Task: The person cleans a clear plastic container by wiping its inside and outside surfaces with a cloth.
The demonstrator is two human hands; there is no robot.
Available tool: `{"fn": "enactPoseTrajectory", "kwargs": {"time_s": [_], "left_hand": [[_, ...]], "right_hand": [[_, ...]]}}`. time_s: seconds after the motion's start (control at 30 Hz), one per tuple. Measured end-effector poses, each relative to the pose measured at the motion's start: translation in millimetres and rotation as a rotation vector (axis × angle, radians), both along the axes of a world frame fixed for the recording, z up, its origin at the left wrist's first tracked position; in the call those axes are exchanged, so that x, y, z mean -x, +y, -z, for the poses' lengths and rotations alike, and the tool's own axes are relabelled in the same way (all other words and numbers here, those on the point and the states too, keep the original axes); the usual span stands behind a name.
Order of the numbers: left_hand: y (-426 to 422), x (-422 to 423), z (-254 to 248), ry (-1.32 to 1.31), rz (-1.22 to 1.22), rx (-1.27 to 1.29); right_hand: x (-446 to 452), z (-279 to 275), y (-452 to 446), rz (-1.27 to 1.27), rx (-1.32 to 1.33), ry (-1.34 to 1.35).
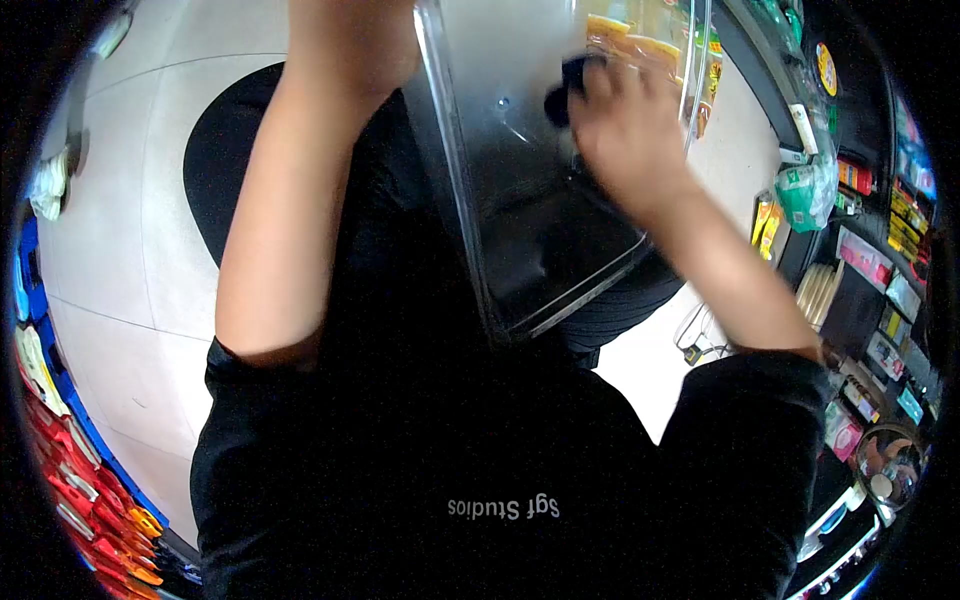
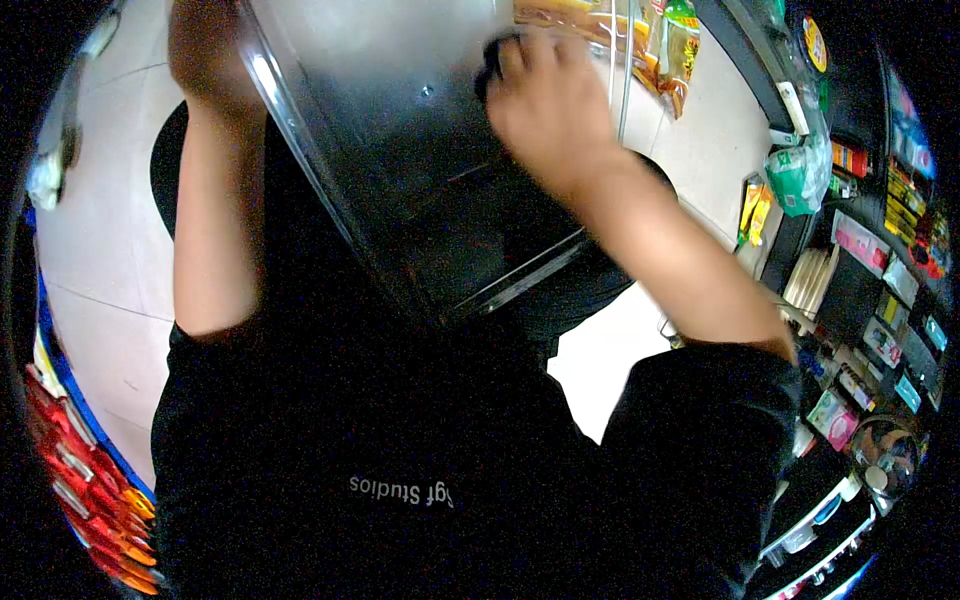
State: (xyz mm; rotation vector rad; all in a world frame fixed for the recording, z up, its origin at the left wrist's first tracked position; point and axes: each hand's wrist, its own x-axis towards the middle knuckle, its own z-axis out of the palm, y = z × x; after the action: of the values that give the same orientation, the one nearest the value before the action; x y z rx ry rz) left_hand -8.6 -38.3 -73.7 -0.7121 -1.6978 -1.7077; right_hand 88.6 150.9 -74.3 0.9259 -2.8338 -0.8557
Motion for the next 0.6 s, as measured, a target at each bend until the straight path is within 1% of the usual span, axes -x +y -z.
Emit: {"fn": "enactPoseTrajectory", "kwargs": {"time_s": [0.03,0.1,0.13,0.2,0.23,0.3,0.33,0.37,0.4,0.43,0.5,0.53,0.57,0.6], "left_hand": [[-11.7,16.6,11.8,0.306,0.029,0.089],[-17.0,21.8,10.3,0.616,0.069,0.179],[-18.7,13.4,9.1,0.556,0.062,0.289],[-14.1,9.8,6.1,0.508,0.063,0.394],[-12.0,8.4,8.8,0.493,-0.003,0.391],[-15.9,9.2,12.9,0.479,-0.096,0.386],[-18.2,11.2,16.3,0.488,-0.121,0.383],[-20.7,13.1,19.9,0.497,-0.146,0.379],[-21.3,13.7,22.7,0.489,-0.101,0.334],[-15.4,21.8,23.5,0.521,0.017,0.188],[-3.7,38.2,24.7,0.612,0.26,-0.087],[-16.3,25.6,22.9,0.562,0.11,0.147],[-18.5,19.7,21.9,0.574,0.061,0.213],[-15.5,25.3,23.1,0.586,0.087,0.231]], "right_hand": [[-18.2,14.2,6.4,-0.019,0.048,-0.023],[-39.0,14.4,4.8,0.142,0.005,-0.238],[-37.0,13.3,6.8,0.149,0.007,-0.235],[-18.3,4.9,14.1,0.131,-0.019,-0.201],[-7.2,-1.5,16.5,0.074,-0.033,-0.12],[24.2,-27.7,8.0,0.105,-0.082,-0.003],[25.0,-27.6,6.2,0.102,-0.088,-0.009],[26.3,-27.0,3.8,0.059,-0.076,0.067],[25.9,-26.0,0.9,0.016,-0.06,0.139],[16.5,-11.4,7.4,-0.033,-0.071,0.147],[-17.7,13.2,10.5,0.055,0.024,-0.048],[-34.6,23.9,11.7,0.074,0.021,-0.107],[-49.2,31.5,13.9,0.1,0.018,-0.167],[-57.9,31.7,12.3,0.15,-0.012,-0.271]]}}
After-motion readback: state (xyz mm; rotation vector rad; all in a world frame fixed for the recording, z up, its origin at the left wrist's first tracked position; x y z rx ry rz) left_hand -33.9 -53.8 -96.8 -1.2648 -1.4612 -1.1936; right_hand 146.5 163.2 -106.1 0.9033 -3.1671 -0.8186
